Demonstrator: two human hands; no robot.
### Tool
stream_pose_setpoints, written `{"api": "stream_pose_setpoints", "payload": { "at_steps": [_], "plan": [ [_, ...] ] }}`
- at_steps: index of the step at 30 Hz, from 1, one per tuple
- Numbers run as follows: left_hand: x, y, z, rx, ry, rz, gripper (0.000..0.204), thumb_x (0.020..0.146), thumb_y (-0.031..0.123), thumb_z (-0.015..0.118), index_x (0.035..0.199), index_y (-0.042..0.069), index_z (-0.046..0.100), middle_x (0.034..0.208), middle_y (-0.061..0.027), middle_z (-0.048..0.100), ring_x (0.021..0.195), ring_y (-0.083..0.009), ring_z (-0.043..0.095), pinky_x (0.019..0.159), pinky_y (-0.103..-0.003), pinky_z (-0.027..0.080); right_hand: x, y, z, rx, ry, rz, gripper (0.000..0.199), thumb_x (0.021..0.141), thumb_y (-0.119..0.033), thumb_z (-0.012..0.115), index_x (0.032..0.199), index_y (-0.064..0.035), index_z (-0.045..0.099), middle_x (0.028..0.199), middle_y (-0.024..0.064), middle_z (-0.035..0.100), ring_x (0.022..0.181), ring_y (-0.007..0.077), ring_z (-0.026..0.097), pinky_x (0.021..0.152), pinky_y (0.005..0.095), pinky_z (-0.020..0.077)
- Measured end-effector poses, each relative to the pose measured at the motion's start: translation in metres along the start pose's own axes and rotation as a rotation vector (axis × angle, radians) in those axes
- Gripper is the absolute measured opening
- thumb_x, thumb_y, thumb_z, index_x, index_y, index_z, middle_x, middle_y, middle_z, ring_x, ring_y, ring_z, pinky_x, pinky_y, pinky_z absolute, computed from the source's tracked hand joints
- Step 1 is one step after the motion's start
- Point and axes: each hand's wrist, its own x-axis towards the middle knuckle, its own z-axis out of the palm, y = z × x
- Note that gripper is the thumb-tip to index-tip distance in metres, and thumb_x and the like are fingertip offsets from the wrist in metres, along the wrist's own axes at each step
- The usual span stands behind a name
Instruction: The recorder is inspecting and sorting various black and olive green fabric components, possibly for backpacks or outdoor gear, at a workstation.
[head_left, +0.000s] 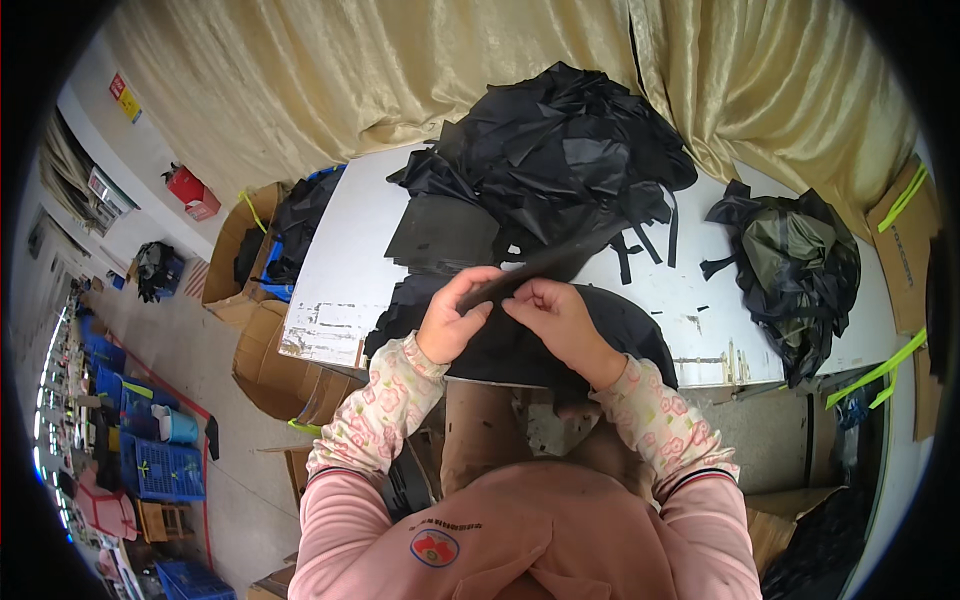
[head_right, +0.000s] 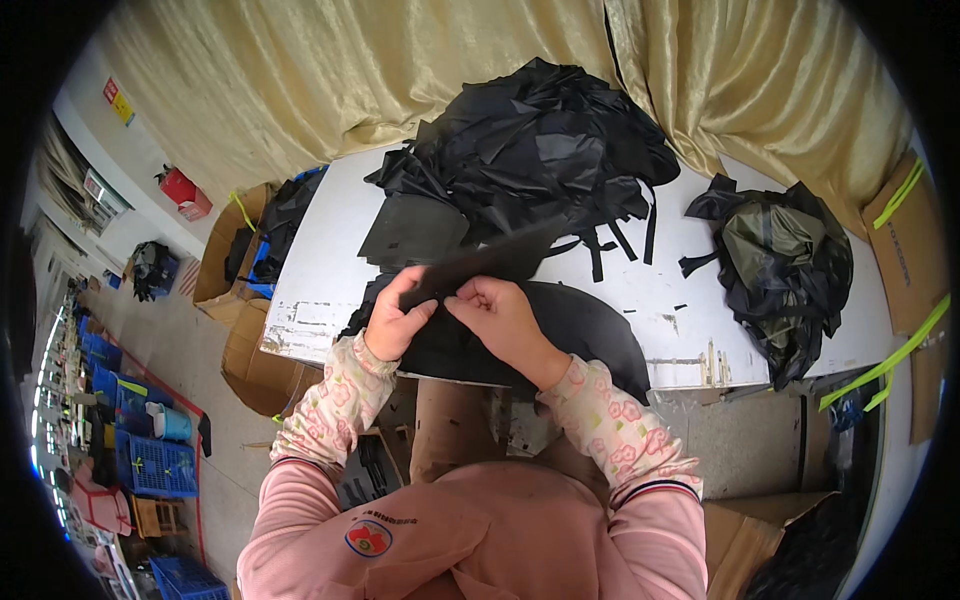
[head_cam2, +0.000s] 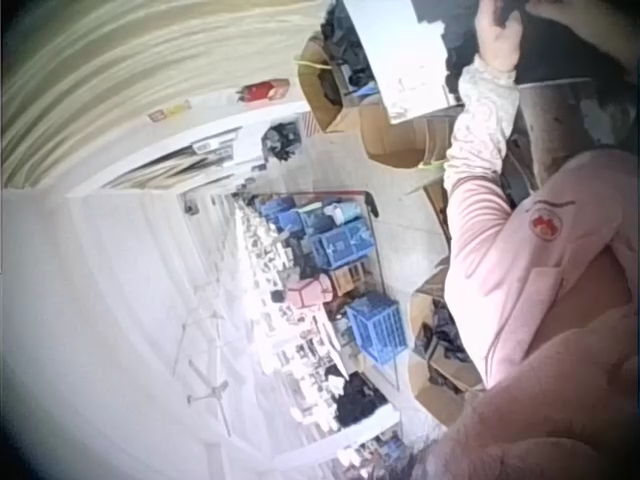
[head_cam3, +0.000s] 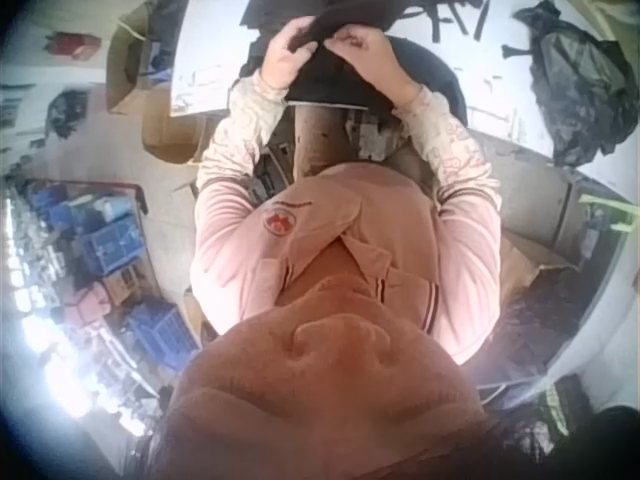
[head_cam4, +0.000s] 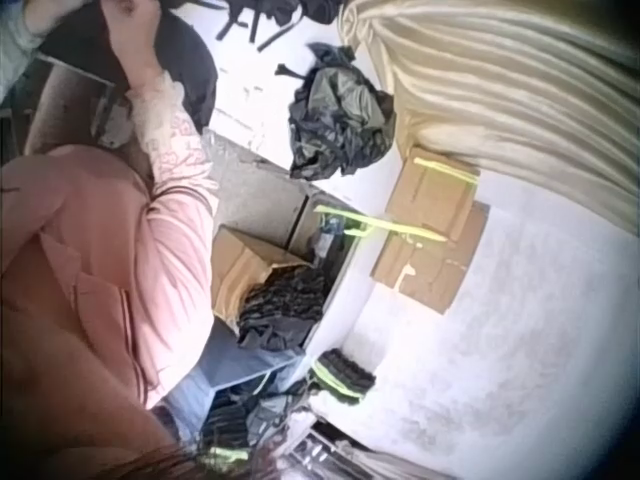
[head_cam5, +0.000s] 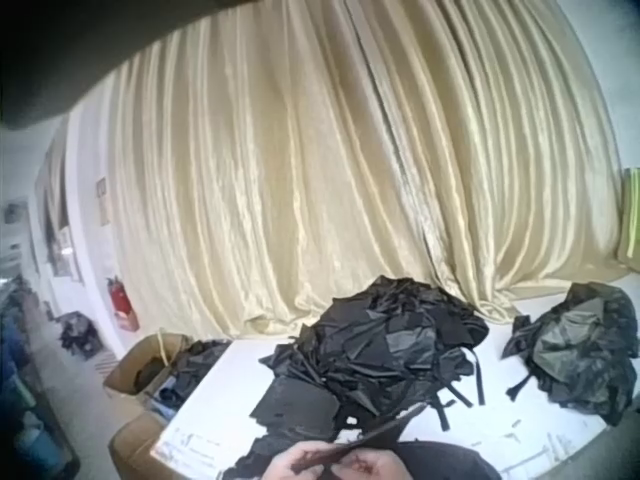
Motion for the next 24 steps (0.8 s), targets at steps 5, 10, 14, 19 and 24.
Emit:
{"api": "stream_pose_setpoints", "payload": {
  "at_steps": [5, 10, 14, 19, 24],
  "plan": [
    [0.010, 0.027, -0.006, 0.654, -0.039, 0.390, 0.054, 0.070, -0.014, 0.046, 0.119, 0.003, 0.059, 0.120, -0.0166, 0.060, 0.117, -0.0309, 0.055, 0.104, -0.042, 0.037, 0.006, 0.004, -0.034, -0.628, -0.135, -0.606, 0.047, 0.081, -0.008, 0.067, 0.125, -0.0044, 0.052, 0.122, 0.0090, 0.056, 0.110, 0.0249, 0.055, 0.091, 0.0343, 0.0449],
    [0.013, 0.061, -0.026, 1.176, -0.086, 0.552, 0.056, 0.070, -0.008, 0.054, 0.125, 0.005, 0.056, 0.125, -0.0121, 0.059, 0.124, -0.0281, 0.050, 0.107, -0.048, 0.032, -0.024, -0.059, -0.075, 0.354, -0.543, 0.024, 0.059, 0.082, -0.002, 0.060, 0.137, -0.0044, 0.039, 0.127, 0.0078, 0.051, 0.110, 0.0176, 0.054, 0.089, 0.0327, 0.0473],
    [0.007, 0.078, -0.019, 0.975, -0.223, 0.461, 0.062, 0.071, 0.006, 0.069, 0.130, 0.003, 0.051, 0.133, -0.0143, 0.053, 0.129, -0.0295, 0.044, 0.108, -0.047, 0.030, -0.043, -0.075, -0.062, 0.406, -0.096, 0.192, 0.041, 0.086, -0.007, 0.061, 0.125, -0.0032, 0.048, 0.109, 0.0033, 0.060, 0.087, 0.0084, 0.060, 0.071, 0.0233, 0.0505],
    [-0.015, 0.059, -0.032, -0.070, 0.278, 0.329, 0.047, 0.080, 0.003, 0.068, 0.125, -0.003, 0.053, 0.124, -0.0187, 0.057, 0.110, -0.0226, 0.058, 0.090, -0.032, 0.048, -0.057, -0.034, -0.087, 0.191, 0.010, 0.262, 0.034, 0.085, -0.010, 0.066, 0.116, -0.0037, 0.052, 0.090, -0.0004, 0.063, 0.070, 0.0034, 0.056, 0.056, 0.0178, 0.0461],
    [-0.037, 0.035, -0.084, -0.070, 0.842, 0.219, 0.026, 0.087, 0.001, 0.062, 0.113, -0.002, 0.061, 0.099, -0.0114, 0.068, 0.088, -0.0117, 0.064, 0.072, -0.020, 0.051, -0.094, 0.024, -0.124, 0.078, 0.118, 0.428, 0.029, 0.083, -0.008, 0.068, 0.107, -0.0035, 0.053, 0.079, -0.0006, 0.060, 0.059, 0.0044, 0.052, 0.046, 0.0180, 0.0424]
  ]
}}
